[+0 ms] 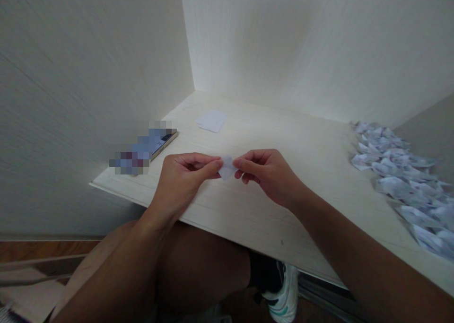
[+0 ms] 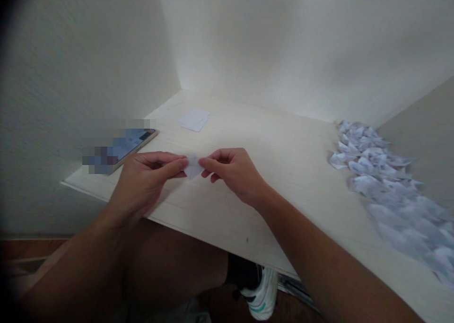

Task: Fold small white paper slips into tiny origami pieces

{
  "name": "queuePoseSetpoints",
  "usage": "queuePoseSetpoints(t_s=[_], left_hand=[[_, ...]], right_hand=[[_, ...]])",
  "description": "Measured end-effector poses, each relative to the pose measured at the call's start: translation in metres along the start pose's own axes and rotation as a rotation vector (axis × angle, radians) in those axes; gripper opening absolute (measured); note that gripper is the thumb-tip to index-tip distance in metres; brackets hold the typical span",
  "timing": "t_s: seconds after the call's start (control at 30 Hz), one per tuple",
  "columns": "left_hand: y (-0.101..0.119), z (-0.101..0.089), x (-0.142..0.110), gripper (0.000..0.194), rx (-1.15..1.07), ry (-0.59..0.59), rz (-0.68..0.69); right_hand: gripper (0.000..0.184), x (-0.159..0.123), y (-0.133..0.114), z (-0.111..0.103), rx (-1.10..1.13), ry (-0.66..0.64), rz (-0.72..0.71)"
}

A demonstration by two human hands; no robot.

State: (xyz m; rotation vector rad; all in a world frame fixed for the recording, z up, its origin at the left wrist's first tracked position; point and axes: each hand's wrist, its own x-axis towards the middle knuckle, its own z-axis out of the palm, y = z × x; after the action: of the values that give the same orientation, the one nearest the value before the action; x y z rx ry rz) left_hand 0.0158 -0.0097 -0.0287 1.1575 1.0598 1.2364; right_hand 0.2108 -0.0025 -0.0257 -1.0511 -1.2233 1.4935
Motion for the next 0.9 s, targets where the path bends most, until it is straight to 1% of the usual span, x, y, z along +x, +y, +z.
queuePoseSetpoints(t_s=[0.13, 0.23, 0.33, 0.4, 0.5, 0.63, 0.77, 0.9], left_hand=[[0.007, -0.009, 0.001, 0.016, -0.038, -0.092, -0.059], [0.013, -0.019, 0.002, 0.019, 0.010, -0.158, -0.089], [0.020, -0.024, 0.002, 0.022, 0.109, -0.202, -0.065], [0.023, -0.021, 0.001, 0.021, 0.173, -0.198, -0.024], [0.026, -0.014, -0.001, 0.016, 0.238, -0.157, 0.041], [0.023, -0.009, -0.001, 0.016, 0.279, -0.107, 0.070], [0.019, -0.007, -0.001, 0.016, 0.255, -0.059, 0.091], [0.017, -0.002, -0.002, 0.021, 0.183, -0.038, 0.129]], right_hand=[[0.022, 0.000, 0.002, -0.001, -0.074, 0.029, -0.101], [0.023, 0.000, 0.003, -0.001, -0.091, 0.047, -0.108], [0.023, 0.000, 0.002, 0.000, -0.099, 0.055, -0.107], [0.022, -0.001, 0.001, 0.000, -0.110, 0.056, -0.113], [0.019, -0.002, 0.000, 0.000, -0.132, 0.055, -0.131], [0.018, -0.003, 0.000, 0.002, -0.159, 0.058, -0.152], [0.020, -0.005, 0.000, 0.006, -0.116, 0.065, -0.210], [0.029, -0.005, 0.002, 0.009, -0.027, 0.064, -0.227]])
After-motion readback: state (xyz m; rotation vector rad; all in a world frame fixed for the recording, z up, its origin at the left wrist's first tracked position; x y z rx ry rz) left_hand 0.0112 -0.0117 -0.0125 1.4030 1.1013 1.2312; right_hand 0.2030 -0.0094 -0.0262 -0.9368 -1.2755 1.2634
